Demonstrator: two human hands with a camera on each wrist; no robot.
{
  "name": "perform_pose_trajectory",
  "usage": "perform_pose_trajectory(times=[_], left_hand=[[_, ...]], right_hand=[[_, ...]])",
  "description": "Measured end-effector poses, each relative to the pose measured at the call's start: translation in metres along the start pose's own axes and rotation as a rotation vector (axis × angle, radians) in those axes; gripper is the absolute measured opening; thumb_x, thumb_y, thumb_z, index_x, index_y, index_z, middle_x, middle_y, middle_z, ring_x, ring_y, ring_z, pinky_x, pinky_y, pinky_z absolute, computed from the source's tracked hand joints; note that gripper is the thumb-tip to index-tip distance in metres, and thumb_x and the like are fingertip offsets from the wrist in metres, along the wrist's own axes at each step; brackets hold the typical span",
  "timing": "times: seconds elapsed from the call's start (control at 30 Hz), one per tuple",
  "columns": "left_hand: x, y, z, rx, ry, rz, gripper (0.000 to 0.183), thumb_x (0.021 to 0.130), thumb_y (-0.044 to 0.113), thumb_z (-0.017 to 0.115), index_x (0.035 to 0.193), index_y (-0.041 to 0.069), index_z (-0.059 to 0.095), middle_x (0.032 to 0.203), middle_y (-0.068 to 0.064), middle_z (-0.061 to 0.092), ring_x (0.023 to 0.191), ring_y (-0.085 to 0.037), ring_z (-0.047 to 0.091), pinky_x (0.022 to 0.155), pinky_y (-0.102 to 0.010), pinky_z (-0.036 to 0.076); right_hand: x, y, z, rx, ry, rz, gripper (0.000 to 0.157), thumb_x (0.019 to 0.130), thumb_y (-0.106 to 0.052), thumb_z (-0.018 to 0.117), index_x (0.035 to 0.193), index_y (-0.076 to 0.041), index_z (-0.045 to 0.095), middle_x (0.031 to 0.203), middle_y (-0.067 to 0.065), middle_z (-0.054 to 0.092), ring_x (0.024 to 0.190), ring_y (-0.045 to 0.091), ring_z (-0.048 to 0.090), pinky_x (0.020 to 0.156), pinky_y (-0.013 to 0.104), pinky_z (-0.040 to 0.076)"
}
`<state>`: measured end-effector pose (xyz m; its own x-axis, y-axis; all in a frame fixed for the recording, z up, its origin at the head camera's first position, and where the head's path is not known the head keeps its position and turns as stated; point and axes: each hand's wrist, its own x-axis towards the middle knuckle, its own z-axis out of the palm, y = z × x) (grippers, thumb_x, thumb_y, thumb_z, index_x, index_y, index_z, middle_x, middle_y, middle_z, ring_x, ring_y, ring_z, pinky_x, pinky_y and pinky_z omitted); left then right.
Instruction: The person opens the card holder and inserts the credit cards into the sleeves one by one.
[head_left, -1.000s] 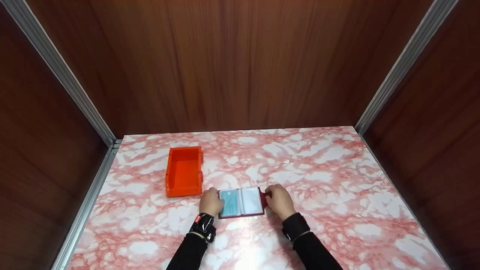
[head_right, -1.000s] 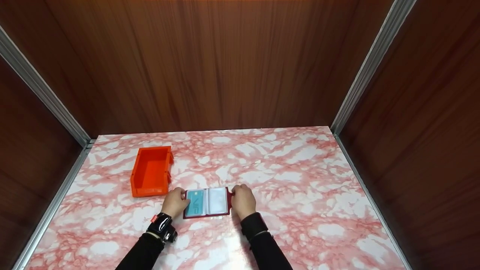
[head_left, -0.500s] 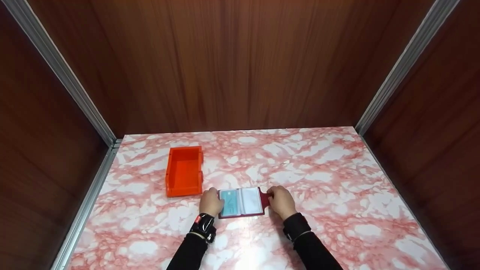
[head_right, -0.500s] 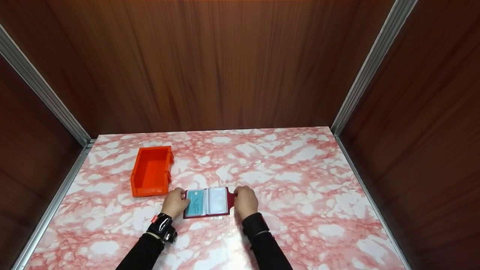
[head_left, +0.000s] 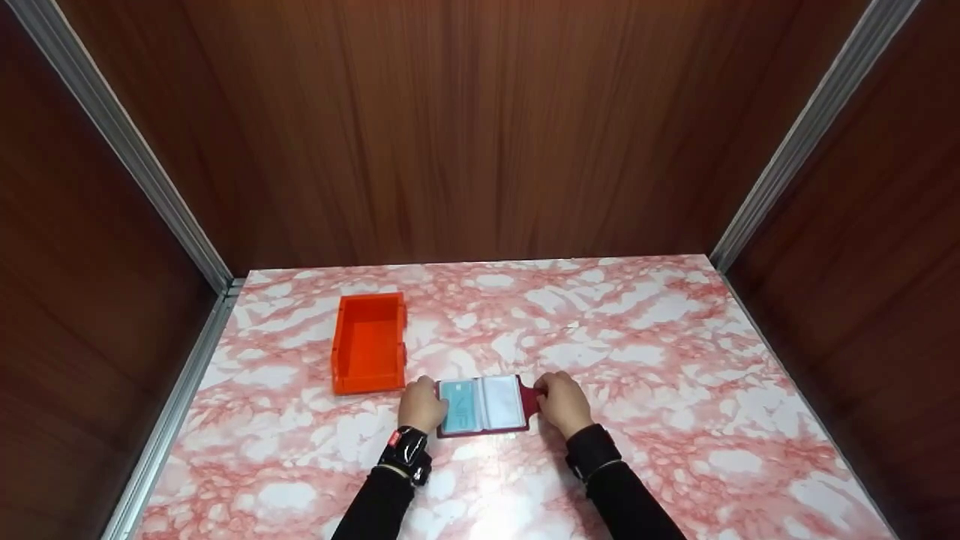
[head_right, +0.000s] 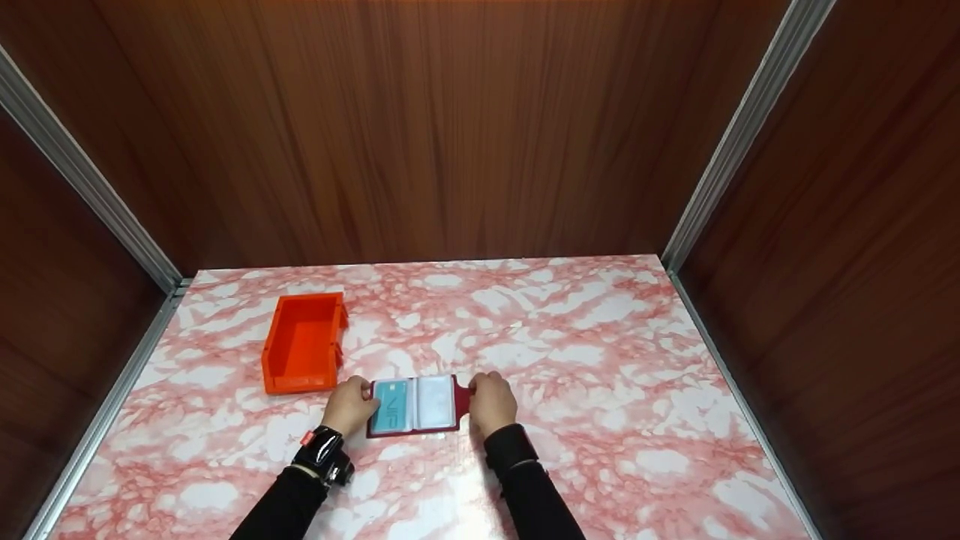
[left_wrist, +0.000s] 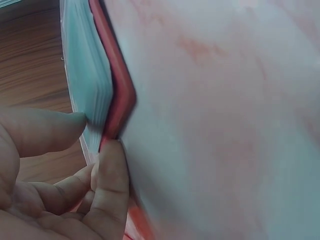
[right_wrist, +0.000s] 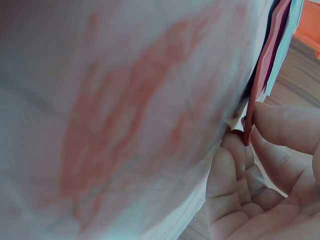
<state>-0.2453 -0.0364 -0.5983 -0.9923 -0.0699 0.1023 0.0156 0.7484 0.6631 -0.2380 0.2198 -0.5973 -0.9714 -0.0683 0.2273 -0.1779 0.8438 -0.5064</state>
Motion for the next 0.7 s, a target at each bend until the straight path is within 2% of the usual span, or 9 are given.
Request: perform_pose_trajectory(times=[0.47,0.7], left_hand=[[-0.0049,0.0074,-0.0088,0.003,-0.018,-0.076,0.011,0.079,0.005,0.067,0.082,-0.001,0.059,0.072,-0.014,0.06,0.071,-0.036,0.061,0.067,-0.048,0.049],[-0.0044,0.0098,-0.009,0.011,-0.06,-0.116,0.02,0.083,0.008,0.066,0.094,-0.007,0.06,0.084,-0.02,0.064,0.081,-0.039,0.064,0.075,-0.05,0.05]], right_hand=[[0.0,-0.0011,-0.0002,0.007,-0.02,0.021,0.014,0.076,0.003,0.073,0.088,-0.003,0.068,0.081,0.008,0.057,0.075,0.033,0.061,0.073,0.046,0.051],[0.0002,-0.0014,0.0,0.004,-0.014,0.016,0.014,0.077,0.004,0.073,0.088,-0.003,0.068,0.082,0.009,0.058,0.077,0.032,0.062,0.074,0.046,0.051]])
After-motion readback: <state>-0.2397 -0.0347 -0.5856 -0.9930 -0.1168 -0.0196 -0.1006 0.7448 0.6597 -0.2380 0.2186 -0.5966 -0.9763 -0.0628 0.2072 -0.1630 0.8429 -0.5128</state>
